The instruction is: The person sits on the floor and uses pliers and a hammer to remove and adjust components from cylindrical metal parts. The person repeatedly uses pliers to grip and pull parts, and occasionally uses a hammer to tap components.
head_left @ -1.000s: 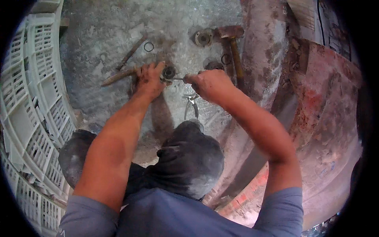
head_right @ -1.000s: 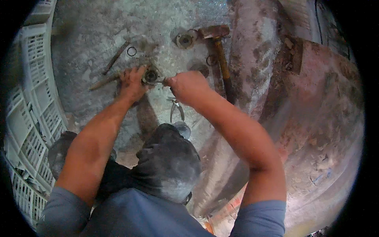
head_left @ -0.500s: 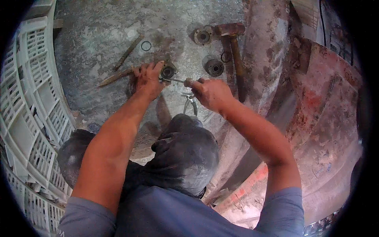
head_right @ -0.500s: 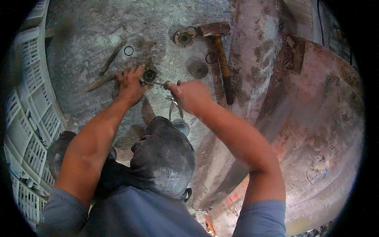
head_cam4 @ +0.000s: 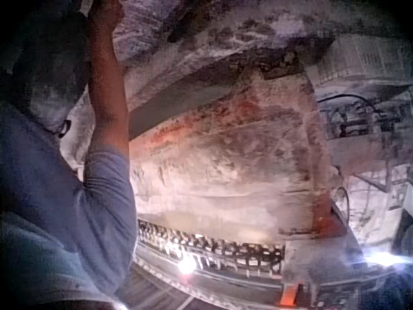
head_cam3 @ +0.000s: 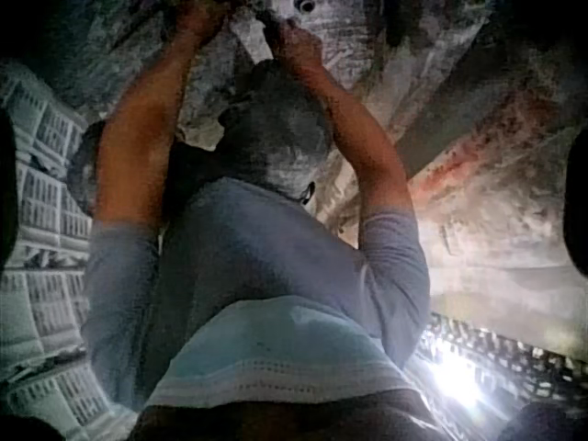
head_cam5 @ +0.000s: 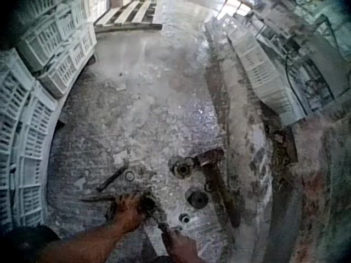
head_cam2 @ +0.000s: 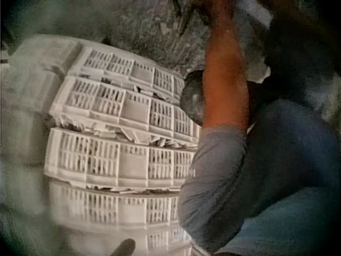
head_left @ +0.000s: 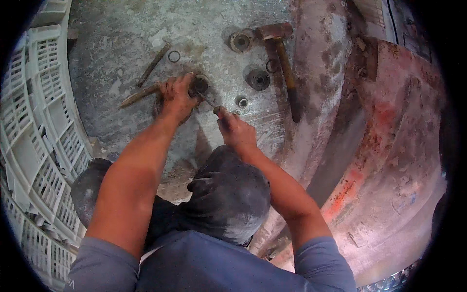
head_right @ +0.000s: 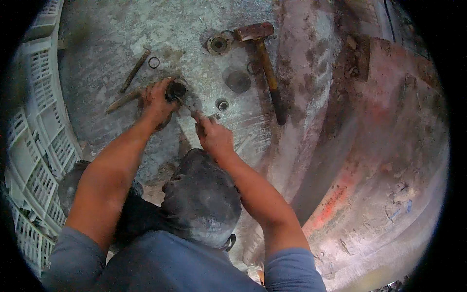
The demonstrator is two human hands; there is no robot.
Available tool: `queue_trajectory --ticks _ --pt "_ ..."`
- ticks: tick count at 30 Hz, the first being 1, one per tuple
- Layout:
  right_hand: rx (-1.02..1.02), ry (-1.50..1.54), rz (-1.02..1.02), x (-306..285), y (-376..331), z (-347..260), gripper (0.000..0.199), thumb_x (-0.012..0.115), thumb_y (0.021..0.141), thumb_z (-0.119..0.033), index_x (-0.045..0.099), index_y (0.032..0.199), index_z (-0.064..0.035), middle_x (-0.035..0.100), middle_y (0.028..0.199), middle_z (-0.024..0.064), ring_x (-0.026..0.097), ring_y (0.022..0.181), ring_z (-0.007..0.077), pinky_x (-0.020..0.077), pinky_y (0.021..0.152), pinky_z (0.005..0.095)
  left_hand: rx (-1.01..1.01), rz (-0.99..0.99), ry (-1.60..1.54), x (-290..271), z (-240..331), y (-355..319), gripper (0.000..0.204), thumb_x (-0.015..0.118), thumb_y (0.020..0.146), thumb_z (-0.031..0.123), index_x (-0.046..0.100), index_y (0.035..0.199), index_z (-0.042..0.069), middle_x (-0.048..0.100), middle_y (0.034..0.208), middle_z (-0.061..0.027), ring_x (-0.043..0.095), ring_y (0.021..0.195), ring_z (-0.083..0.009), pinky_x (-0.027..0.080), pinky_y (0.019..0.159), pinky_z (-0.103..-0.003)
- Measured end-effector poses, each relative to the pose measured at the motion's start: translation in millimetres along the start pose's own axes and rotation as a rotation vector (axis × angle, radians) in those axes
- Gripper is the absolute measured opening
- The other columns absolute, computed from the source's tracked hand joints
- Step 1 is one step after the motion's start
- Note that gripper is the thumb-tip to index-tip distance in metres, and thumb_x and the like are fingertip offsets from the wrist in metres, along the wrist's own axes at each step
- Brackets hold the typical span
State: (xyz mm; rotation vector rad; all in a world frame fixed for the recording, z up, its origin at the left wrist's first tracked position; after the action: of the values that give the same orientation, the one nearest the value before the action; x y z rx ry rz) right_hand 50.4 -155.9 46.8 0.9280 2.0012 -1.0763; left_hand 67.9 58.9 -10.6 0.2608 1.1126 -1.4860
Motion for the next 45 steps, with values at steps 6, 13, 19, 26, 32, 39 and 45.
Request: queue_trajectory --ticks 6,13,19,26,32,39,45 --pt "0.044 0.250 -0.072 -43.6 17.8 -6.9 0.028 0.064 0.092 -0.031 0.067 0.118 -0.0224 0.071 0.092 0.0110 0.068 0.081 0.0343 0.0536 0.069 0.0463 0.023 0.041 0.051 5.8 -10.5 5.1 0.076 0.085 0.070 0.028 0.052 0.138 0.016 0.057 0.132 -0.0105 0.047 0.127 -0.0352 0.023 0.113 -0.060" --pt "0.024 -0.002 -0.392 -85.4 60.9 -5.7 0.029 0.065 0.092 -0.031 0.070 0.116 -0.0164 0.072 0.096 0.0150 0.070 0.086 0.0331 0.0541 0.074 0.0404 0.049 -0.009 -0.015 11.9 -16.5 10.1 0.081 0.086 0.069 0.031 0.050 0.140 0.016 0.057 0.134 -0.0112 0.047 0.128 -0.0354 0.025 0.112 -0.057" --pt "-0.077 0.003 -0.459 -97.6 83.2 -16.5 0.026 0.063 0.090 -0.033 0.071 0.109 -0.0179 0.071 0.092 0.0137 0.067 0.086 0.0355 0.0528 0.073 0.0453 -0.032 -0.054 0.028 -0.3 -4.4 6.3 0.082 0.086 0.069 0.031 0.049 0.141 0.018 0.054 0.137 -0.0115 0.045 0.130 -0.0354 0.022 0.113 -0.057" --pt "-0.166 -0.048 -0.580 -102.0 105.7 -9.3 0.029 0.066 0.089 -0.027 0.070 0.116 -0.0174 0.073 0.097 0.0127 0.070 0.088 0.0316 0.0546 0.079 0.0409 -0.004 -0.092 0.007 -8.3 0.3 4.2 0.081 0.085 0.071 0.029 0.046 0.141 0.019 0.053 0.137 -0.0127 0.044 0.130 -0.0374 0.021 0.113 -0.058" --pt "-0.318 -0.322 -0.742 -111.9 154.3 -31.1 0.026 0.061 0.090 -0.028 0.071 0.113 -0.0225 0.074 0.093 0.0093 0.071 0.084 0.0307 0.0555 0.074 0.0431 -0.018 -0.046 0.007 -7.3 -1.1 0.7 0.073 0.084 0.071 0.023 0.051 0.137 0.018 0.053 0.135 -0.0135 0.043 0.129 -0.0369 0.028 0.111 -0.052" --pt "-0.329 -0.611 -0.696 -108.1 137.5 -54.6 0.027 0.054 0.095 -0.029 0.067 0.118 -0.0259 0.070 0.081 0.0125 0.069 0.077 0.0344 0.0542 0.068 0.0487 0.010 -0.040 0.002 4.5 -11.6 5.6 0.079 0.085 0.069 0.028 0.049 0.138 0.018 0.056 0.134 -0.0101 0.044 0.129 -0.0383 0.021 0.113 -0.060" --pt "-0.269 -0.429 -0.446 -83.6 78.2 -28.5 0.036 0.057 0.093 -0.024 0.058 0.129 -0.0260 0.068 0.078 0.0121 0.068 0.070 0.0358 0.0511 0.057 0.0495 -0.002 -0.077 0.000 -5.3 4.6 5.1 0.078 0.086 0.069 0.029 0.051 0.137 0.016 0.057 0.132 -0.0099 0.045 0.128 -0.0365 0.020 0.113 -0.060"
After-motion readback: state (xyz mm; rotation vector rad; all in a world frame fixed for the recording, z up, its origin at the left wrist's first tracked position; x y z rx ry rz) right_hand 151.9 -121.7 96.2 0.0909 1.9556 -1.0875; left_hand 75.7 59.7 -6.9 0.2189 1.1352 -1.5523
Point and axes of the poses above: each hand's wrist, its own y-axis towards the middle knuckle, its own x-axis out of the palm, z = x × y, the point moved 1 cm from there along y, towards the middle knuckle
